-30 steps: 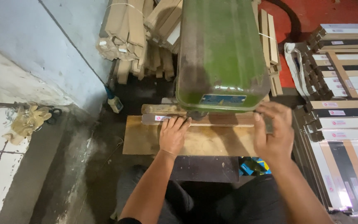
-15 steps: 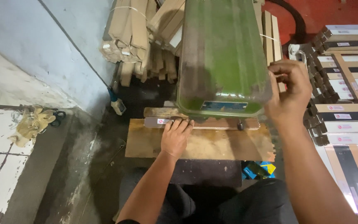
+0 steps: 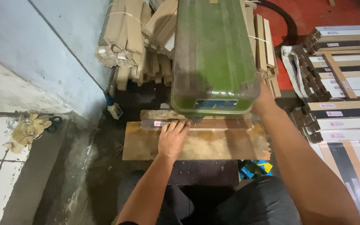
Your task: Picking up frame components, feeding them through a machine to apply tape or finish, and stacking the completed pieces.
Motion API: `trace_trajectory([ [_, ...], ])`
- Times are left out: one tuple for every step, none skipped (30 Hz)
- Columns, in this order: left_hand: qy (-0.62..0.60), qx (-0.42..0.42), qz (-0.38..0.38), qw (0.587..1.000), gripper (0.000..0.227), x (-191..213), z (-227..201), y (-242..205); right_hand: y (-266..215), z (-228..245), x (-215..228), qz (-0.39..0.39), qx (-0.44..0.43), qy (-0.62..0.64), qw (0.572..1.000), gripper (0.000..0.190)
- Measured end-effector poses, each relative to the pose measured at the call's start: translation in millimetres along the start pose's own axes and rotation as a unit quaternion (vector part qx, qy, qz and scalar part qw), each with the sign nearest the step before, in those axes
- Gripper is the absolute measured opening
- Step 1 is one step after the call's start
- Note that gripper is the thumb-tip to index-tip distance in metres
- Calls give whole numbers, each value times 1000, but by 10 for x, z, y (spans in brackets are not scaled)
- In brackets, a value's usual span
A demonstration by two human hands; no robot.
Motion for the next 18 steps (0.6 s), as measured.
trace_trajectory([
  [-3,8,8,1000,31,-32,4,-24,-131,-85,-49,30,-25,11,999,20],
  [-5,17,17,1000,31,-62,10,-49,-268,-165,-100,60,-50,22,997,19],
  [-5,18,17,1000,31,-28,-8,-52,-350,-188,-86,61,-49,22,997,19],
  [-22,34,14,999,27,13,1,-54,-451,-263,-149,105,-83,38,990,20],
  [-37,49,9,998,24,49,36,-21,-520,-324,-212,148,-113,53,981,23],
  [-34,52,5,998,24,137,32,1,-538,-333,-204,148,-107,54,982,23],
  [-55,75,9,996,26,211,50,1,-625,-402,-268,190,-140,68,969,29],
  [-77,99,13,992,29,277,63,2,-719,-474,-327,231,-172,83,954,35],
  [-78,97,12,992,29,392,84,32,-768,-541,-328,229,-173,83,954,35],
  [-141,141,-17,980,33,529,187,40,-781,-684,-189,150,-199,40,968,28],
  [-203,188,-42,960,39,662,279,3,-840,-810,-48,72,-223,-4,972,33],
  [-204,189,-40,960,39,667,300,-52,-948,-1167,-50,74,-225,-5,971,33],
  [-96,299,-4,949,38,620,513,-173,-1046,-1596,-15,61,-270,-36,960,37],
  [14,402,32,915,39,621,705,-329,-1146,-2017,27,46,-313,-68,946,45],
  [13,401,34,916,39,683,797,-315,-1181,-1839,-32,46,-314,-69,946,45],
  [-47,508,103,854,48,591,1001,-492,-1240,-1693,-55,7,-341,-17,940,42],
  [-102,605,169,771,61,510,1146,-705,-1274,-1547,-106,-30,-363,35,931,39],
  [-102,606,168,771,61,283,1225,-829,-1322,-1533,-125,-28,-363,36,931,39],
])
Point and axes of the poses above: each hand's wrist, its own y-axis towards the middle knuckle, its own x-axis out of the back of the hand, z = x × y, the point moved 9 cm from there along y, towards the middle knuckle, and after that the axes turned 13 degrees about y, right-handed, at the moved point
